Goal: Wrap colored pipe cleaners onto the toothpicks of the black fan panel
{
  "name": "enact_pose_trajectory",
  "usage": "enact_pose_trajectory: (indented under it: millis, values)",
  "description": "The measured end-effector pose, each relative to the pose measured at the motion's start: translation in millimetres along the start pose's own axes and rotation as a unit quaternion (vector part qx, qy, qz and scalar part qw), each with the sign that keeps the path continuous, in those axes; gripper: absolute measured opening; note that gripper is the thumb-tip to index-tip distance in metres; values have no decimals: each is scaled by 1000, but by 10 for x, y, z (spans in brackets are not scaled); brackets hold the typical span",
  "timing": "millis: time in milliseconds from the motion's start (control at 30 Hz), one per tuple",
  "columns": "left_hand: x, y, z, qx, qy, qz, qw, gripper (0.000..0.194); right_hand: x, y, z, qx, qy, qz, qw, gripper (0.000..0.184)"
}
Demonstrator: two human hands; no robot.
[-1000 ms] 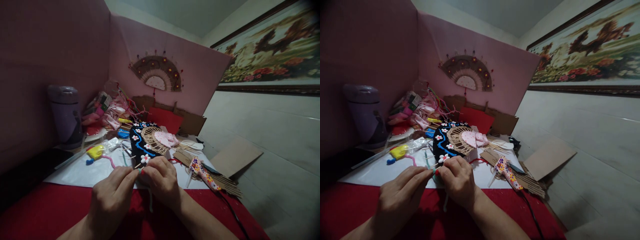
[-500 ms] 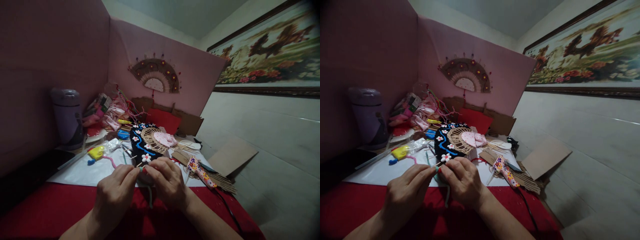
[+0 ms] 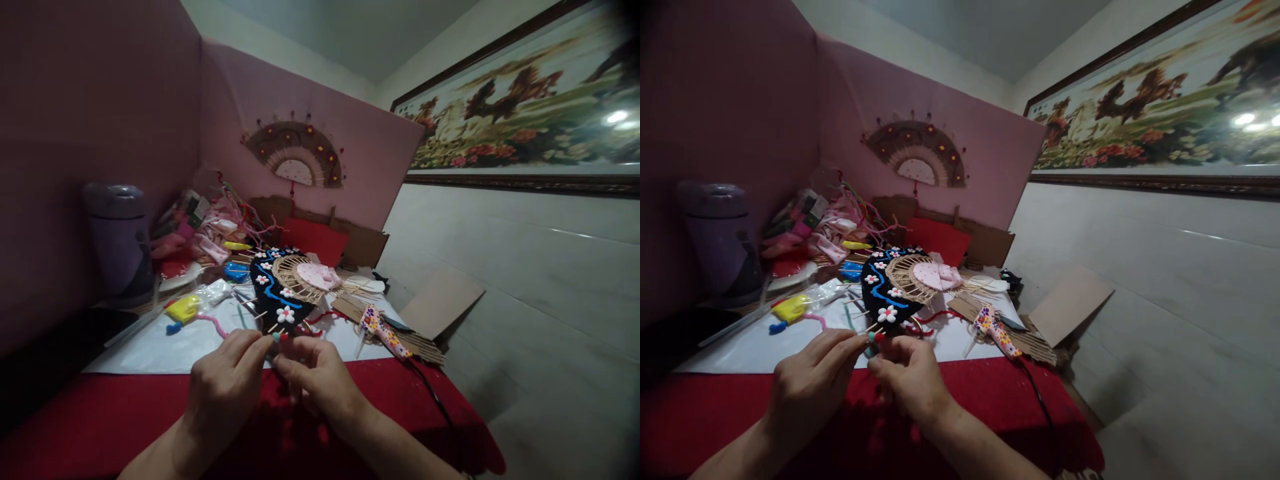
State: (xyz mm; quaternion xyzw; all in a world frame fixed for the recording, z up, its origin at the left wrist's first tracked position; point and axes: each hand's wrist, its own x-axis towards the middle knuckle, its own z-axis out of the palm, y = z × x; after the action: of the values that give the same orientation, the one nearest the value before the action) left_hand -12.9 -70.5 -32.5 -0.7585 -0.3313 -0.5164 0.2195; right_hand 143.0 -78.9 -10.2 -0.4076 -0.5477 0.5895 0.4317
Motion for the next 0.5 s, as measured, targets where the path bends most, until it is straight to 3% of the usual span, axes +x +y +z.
enact_pose_trajectory:
  millis: [233, 500]
  values:
    - [-25, -13, 3, -6, -17, 13, 1000, 23, 74, 92, 47, -14, 50, -21, 998, 38]
    - [-18, -12, 1, -9, -33, 17, 999, 21, -191, 39, 120, -136, 66, -48, 987, 14]
